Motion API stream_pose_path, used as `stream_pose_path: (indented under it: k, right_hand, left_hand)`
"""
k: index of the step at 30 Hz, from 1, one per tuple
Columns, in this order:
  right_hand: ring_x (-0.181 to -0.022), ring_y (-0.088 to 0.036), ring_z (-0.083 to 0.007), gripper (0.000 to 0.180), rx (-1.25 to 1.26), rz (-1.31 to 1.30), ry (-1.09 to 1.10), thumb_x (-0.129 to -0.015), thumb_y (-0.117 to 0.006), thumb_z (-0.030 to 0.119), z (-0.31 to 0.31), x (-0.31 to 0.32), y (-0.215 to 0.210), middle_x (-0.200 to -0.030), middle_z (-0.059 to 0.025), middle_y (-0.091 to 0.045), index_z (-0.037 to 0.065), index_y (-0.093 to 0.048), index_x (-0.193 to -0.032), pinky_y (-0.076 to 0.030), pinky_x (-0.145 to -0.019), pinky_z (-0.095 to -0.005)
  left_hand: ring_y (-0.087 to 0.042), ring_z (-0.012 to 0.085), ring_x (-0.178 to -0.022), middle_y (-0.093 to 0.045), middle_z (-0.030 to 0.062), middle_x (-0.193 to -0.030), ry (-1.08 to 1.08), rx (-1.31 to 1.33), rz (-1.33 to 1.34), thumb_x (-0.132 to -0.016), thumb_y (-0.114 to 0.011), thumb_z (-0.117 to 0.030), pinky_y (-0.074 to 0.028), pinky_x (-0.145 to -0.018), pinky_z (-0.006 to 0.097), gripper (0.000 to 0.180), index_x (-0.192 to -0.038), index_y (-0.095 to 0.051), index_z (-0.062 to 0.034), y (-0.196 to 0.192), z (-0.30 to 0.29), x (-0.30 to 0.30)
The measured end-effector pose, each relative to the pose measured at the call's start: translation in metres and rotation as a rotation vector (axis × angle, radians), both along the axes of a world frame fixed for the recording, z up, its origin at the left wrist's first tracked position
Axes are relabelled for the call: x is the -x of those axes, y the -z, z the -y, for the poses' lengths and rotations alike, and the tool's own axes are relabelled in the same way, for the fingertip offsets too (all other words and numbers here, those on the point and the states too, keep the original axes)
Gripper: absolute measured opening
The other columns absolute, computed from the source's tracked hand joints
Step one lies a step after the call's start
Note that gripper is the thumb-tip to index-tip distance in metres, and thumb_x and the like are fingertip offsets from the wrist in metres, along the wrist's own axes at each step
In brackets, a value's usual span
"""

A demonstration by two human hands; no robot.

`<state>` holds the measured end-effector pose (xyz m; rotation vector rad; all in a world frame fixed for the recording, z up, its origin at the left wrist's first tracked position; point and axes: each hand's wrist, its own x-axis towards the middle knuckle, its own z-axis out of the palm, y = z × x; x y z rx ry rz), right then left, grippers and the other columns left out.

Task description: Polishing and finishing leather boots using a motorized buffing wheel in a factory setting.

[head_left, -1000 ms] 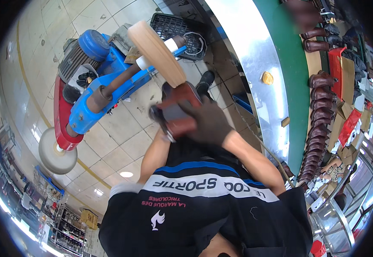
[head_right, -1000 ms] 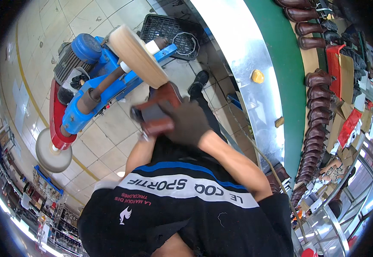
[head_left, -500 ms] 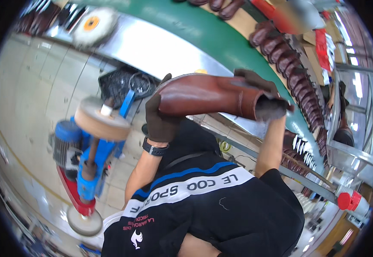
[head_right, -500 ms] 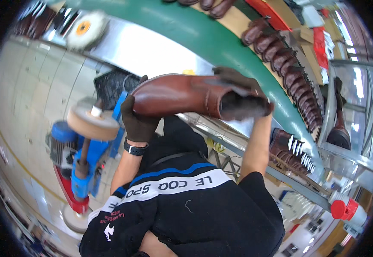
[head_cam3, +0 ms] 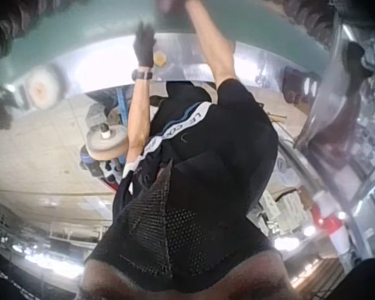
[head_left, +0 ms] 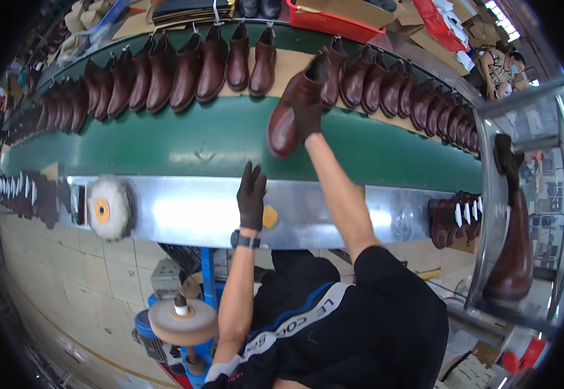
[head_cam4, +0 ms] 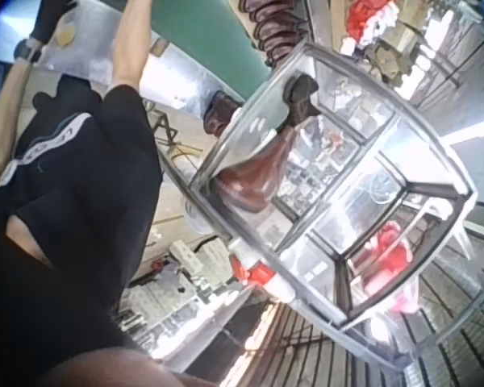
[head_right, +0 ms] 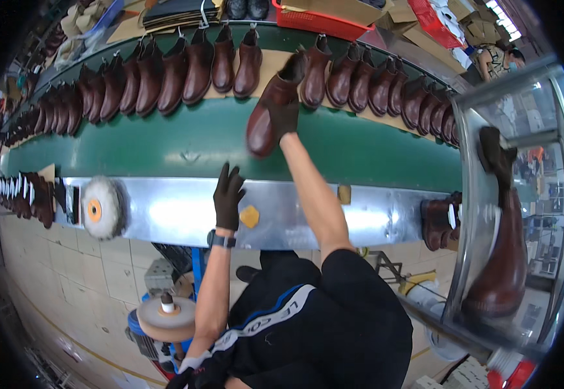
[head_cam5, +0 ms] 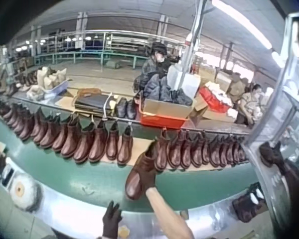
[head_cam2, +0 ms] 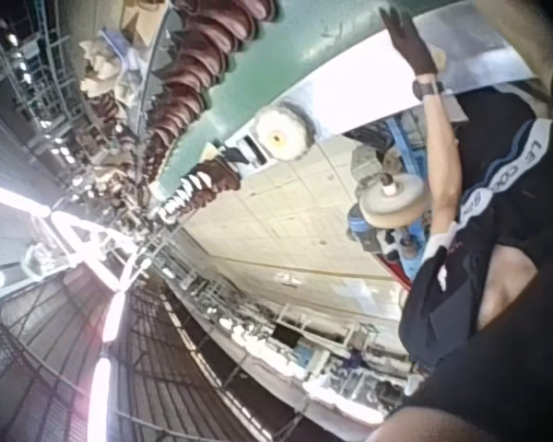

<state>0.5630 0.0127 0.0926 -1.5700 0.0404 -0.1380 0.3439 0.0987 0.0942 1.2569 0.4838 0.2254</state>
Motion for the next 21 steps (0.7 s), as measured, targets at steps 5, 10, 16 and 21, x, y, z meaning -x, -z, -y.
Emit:
stream_pose_path:
  k: [5, 10, 16, 21]
  right_hand:
    - [-0.104, -0.054, -0.0313, 0.084, 0.492, 0.005, 0.046, -0.048, -0.076, 0.032, 0.056, -0.18, 0.048, -0.114, -0.0182, -0.055, 0.005, -0.042, -0.119, -0.044, -0.087, -0.038]
    - [-0.097, -0.053, -0.0396, 0.06, 0.77, -0.096, 0.344, -0.068, -0.06, 0.019, -0.007, -0.129, 0.067, -0.107, -0.0232, -0.054, 0.002, -0.037, -0.121, -0.045, -0.081, -0.0448]
    - [-0.111, -0.041, -0.0388, 0.053, 0.826, 0.11, -0.065, -0.069, -0.061, 0.018, 0.014, 0.066, 0.108, -0.12, -0.0237, -0.043, 0.005, -0.047, -0.119, -0.035, -0.092, -0.0464]
    - [-0.112, -0.042, -0.0335, 0.039, 0.893, 0.23, -0.25, -0.071, -0.06, 0.015, 0.045, 0.16, 0.102, -0.116, -0.0168, -0.047, 0.004, -0.055, -0.108, -0.037, -0.091, -0.0442]
  left_hand:
    - [-0.027, 0.0477, -0.123, -0.026, 0.0233, -0.138, 0.261, -1.093, -0.808, -0.07, -0.068, -0.04, -0.03, -0.091, 0.06, 0.085, -0.138, -0.023, -0.0146, 0.048, -0.029, 0.034]
    - [0.004, 0.0536, -0.127, 0.006, 0.0246, -0.143, 0.521, -1.12, -1.156, -0.052, -0.072, -0.061, -0.01, -0.093, 0.07, 0.12, -0.141, -0.003, -0.018, 0.042, -0.058, 0.079]
    - [0.012, 0.0534, -0.126, 0.014, 0.0275, -0.141, 0.592, -1.118, -1.152, -0.039, -0.078, -0.061, -0.003, -0.092, 0.071, 0.137, -0.141, 0.004, -0.0169, 0.047, -0.069, 0.071]
    - [0.012, 0.0529, -0.126, 0.015, 0.0261, -0.141, 0.595, -1.138, -1.132, -0.038, -0.079, -0.059, -0.003, -0.092, 0.071, 0.138, -0.141, 0.005, -0.0176, 0.049, -0.067, 0.072]
